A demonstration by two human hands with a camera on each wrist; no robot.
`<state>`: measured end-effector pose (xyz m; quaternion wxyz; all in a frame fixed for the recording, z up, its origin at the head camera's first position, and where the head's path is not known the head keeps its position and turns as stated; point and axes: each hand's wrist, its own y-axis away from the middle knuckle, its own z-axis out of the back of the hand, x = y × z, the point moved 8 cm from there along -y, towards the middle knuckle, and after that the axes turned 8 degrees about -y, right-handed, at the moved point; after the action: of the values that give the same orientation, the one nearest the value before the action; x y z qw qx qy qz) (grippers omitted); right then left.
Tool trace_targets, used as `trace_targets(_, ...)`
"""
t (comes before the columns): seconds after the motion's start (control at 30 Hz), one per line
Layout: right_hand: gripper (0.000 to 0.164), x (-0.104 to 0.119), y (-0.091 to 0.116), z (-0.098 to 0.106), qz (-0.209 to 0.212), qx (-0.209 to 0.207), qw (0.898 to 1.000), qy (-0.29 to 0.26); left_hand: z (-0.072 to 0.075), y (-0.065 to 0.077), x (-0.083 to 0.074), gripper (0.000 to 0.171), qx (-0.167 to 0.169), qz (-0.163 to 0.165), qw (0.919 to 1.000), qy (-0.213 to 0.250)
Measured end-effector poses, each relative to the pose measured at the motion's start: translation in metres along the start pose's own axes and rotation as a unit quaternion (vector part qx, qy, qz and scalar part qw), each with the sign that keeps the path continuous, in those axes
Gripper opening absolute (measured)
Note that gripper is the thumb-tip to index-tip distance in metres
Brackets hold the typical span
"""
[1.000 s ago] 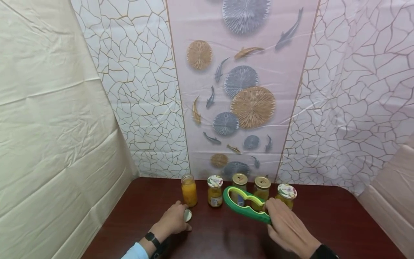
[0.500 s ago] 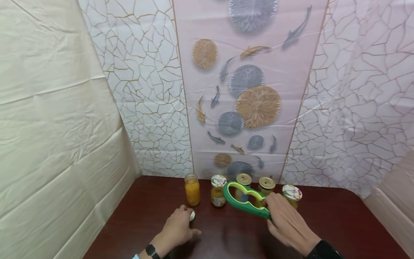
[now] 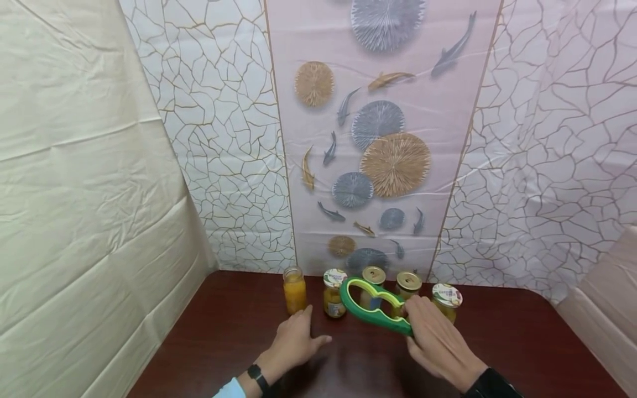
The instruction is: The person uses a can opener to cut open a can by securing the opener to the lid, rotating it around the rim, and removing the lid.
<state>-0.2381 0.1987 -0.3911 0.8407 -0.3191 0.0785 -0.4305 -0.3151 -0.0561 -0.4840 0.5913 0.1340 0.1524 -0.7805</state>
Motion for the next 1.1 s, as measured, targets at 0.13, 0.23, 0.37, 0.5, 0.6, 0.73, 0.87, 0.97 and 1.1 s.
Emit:
trace_targets(0.13, 0.038, -0.002, 0.000, 0.000, -0.017, 0.016, 1.000, 0.004, -0.007, -0.017, -0.006, 0.092, -0.005, 0.018, 0.9973, 0.071)
trace_targets(0.23, 0.038, -0.001, -0.001, 0.002, -0.014, 0.017, 1.000, 0.005, -0.015, -0.031, -0.010, 0.098, -0.012, 0.030, 0.9922, 0.121)
trace_targets(0.37, 0.038, 0.002, -0.003, 0.005, -0.005, 0.010, 1.000, 0.001, -0.019, -0.048, -0.010, 0.104, -0.053, 0.058, 0.9825, 0.169)
trace_targets(0.5, 0.038, 0.005, -0.005, 0.007, 0.001, 0.003, 1.000, 0.002, -0.020, -0.062, -0.008, 0.094, -0.099, 0.073, 0.9728, 0.196)
trace_targets(0.6, 0.038, 0.006, -0.005, 0.007, 0.001, -0.001, 1.000, 0.005, -0.021, -0.068, -0.008, 0.078, -0.112, 0.072, 0.9685, 0.210)
trace_targets(0.73, 0.039, 0.006, -0.005, 0.007, -0.005, 0.000, 1.000, 0.008, -0.025, -0.072, -0.007, 0.068, -0.107, 0.071, 0.9647, 0.230)
trace_targets(0.87, 0.039, 0.005, -0.005, 0.007, -0.007, 0.005, 1.000, 0.006, -0.027, -0.073, -0.007, 0.069, -0.106, 0.071, 0.9627, 0.239)
trace_targets(0.97, 0.039, 0.006, -0.007, 0.006, -0.008, 0.011, 1.000, 0.007, -0.026, -0.072, -0.007, 0.069, -0.106, 0.069, 0.9626, 0.239)
trace_targets(1.1, 0.039, 0.007, -0.008, 0.006, -0.006, 0.009, 1.000, 0.012, -0.025, -0.071, -0.008, 0.068, -0.107, 0.062, 0.9615, 0.245)
